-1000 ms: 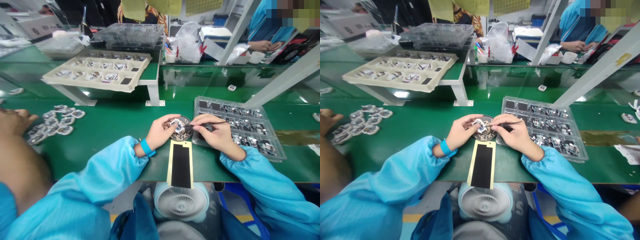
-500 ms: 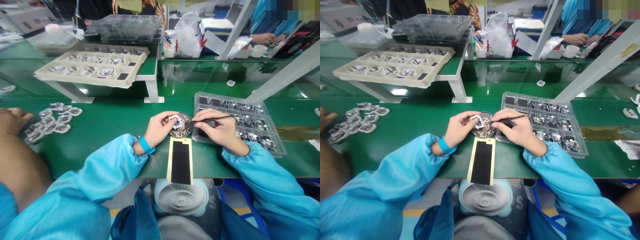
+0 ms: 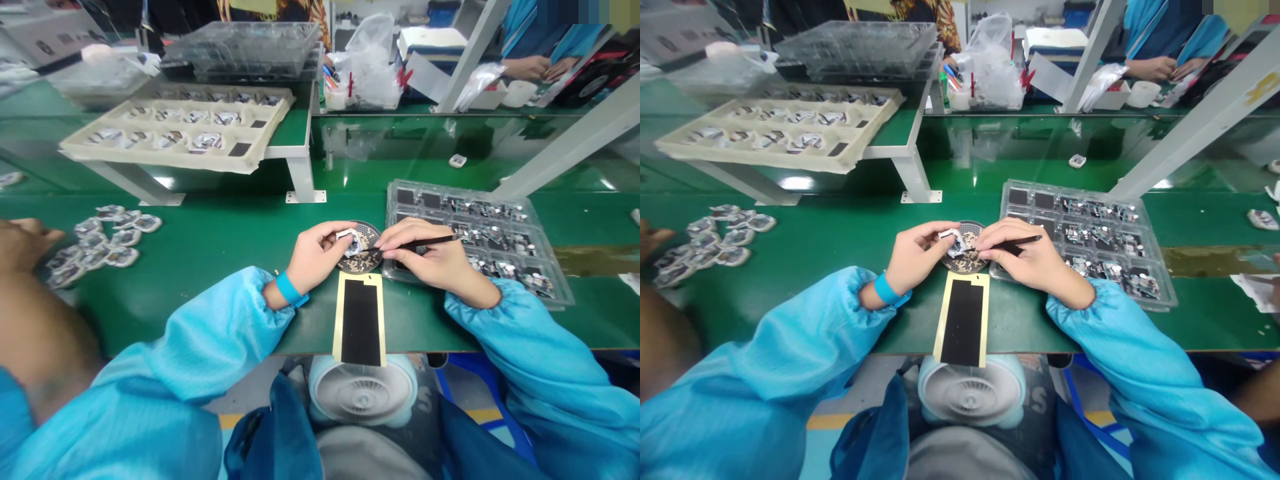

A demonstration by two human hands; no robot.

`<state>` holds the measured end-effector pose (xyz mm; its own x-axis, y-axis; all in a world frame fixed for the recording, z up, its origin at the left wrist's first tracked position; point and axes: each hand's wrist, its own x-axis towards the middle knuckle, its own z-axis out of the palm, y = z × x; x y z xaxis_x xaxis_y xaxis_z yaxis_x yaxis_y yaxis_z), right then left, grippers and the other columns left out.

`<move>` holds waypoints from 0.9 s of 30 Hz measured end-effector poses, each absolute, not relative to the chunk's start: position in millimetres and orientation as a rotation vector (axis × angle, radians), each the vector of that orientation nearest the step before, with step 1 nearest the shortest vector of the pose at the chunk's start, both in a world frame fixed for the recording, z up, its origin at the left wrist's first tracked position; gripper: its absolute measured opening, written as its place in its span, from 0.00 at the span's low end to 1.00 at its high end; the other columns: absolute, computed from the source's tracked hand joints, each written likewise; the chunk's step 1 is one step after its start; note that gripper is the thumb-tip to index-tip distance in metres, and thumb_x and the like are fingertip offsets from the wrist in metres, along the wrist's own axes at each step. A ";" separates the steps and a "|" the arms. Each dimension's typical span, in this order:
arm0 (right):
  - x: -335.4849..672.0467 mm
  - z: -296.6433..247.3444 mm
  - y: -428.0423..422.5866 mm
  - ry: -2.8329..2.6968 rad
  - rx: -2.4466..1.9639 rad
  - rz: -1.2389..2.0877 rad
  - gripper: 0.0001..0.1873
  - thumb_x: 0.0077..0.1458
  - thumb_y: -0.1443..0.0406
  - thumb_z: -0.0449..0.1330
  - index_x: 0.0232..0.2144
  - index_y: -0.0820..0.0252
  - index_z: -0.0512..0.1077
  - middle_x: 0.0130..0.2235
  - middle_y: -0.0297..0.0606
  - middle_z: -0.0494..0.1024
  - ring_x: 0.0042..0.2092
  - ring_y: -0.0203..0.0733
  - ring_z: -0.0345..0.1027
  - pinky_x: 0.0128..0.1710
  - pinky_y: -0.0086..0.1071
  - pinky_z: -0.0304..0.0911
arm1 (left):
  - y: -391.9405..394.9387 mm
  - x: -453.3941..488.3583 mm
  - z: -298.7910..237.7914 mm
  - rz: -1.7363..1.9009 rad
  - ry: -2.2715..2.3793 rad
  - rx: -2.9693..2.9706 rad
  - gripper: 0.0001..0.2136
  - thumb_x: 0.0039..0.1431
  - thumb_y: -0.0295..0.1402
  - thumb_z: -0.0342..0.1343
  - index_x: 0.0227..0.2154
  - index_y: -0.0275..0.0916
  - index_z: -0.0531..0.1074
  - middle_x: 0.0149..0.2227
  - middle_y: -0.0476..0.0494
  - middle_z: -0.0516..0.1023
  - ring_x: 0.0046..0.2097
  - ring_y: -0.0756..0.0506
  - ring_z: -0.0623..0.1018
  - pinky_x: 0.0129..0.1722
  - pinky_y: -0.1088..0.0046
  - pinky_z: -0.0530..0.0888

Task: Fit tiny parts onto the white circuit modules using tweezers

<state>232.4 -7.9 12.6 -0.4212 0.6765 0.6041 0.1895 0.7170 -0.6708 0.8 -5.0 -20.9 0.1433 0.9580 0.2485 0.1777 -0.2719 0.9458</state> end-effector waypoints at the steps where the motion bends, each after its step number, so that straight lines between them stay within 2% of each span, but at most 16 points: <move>1: 233.0 13.1 -7.5 -1.974 -0.662 0.659 0.03 0.58 0.67 0.69 0.34 0.52 0.81 0.38 0.37 0.85 0.42 0.45 0.80 0.46 0.43 0.77 | -4.6 0.6 -21.8 1.206 1.118 1.598 0.12 0.61 0.36 0.63 0.46 0.39 0.83 0.42 0.41 0.85 0.36 0.46 0.80 0.37 0.69 0.77; 6: 239.1 15.5 -5.5 -2.007 -0.690 0.736 0.01 0.58 0.65 0.69 0.35 0.52 0.81 0.39 0.38 0.85 0.43 0.45 0.80 0.46 0.44 0.77 | -2.3 1.1 -22.4 1.212 1.100 1.558 0.12 0.60 0.37 0.64 0.44 0.38 0.83 0.42 0.41 0.85 0.38 0.45 0.81 0.39 0.68 0.78; 12: 247.5 16.4 -6.1 -2.071 -0.777 0.718 0.04 0.56 0.64 0.70 0.37 0.53 0.80 0.37 0.36 0.84 0.39 0.43 0.78 0.42 0.41 0.74 | -4.8 0.8 -16.4 1.187 1.105 1.602 0.09 0.61 0.34 0.62 0.41 0.36 0.80 0.39 0.42 0.84 0.37 0.46 0.81 0.36 0.72 0.76; 15: 246.7 13.1 -6.2 -2.205 -0.806 0.633 0.04 0.56 0.63 0.70 0.35 0.53 0.80 0.36 0.35 0.83 0.39 0.43 0.77 0.44 0.42 0.71 | -8.3 0.4 -17.6 1.097 1.040 1.655 0.09 0.62 0.34 0.62 0.42 0.36 0.79 0.39 0.42 0.85 0.37 0.46 0.82 0.36 0.72 0.76; 20: 244.5 8.1 -5.6 -2.291 -0.821 0.576 0.04 0.58 0.61 0.69 0.36 0.52 0.80 0.37 0.34 0.83 0.42 0.44 0.76 0.49 0.44 0.66 | -9.0 -1.3 -25.5 1.018 0.990 1.785 0.10 0.63 0.33 0.61 0.45 0.38 0.80 0.44 0.40 0.85 0.41 0.44 0.83 0.43 0.68 0.78; 27: 246.1 3.6 -3.4 -2.304 -0.818 0.561 0.05 0.58 0.60 0.69 0.37 0.51 0.80 0.37 0.33 0.82 0.42 0.44 0.75 0.49 0.44 0.65 | -7.2 -2.4 -28.6 1.006 1.034 1.846 0.11 0.63 0.34 0.61 0.46 0.39 0.80 0.41 0.42 0.85 0.37 0.46 0.82 0.38 0.69 0.77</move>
<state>246.1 -3.4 3.6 -0.6144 0.6732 0.4115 0.4085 0.7176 -0.5641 -2.4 -7.2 -28.6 0.3561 0.8981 0.2579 0.2826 -0.3666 0.8864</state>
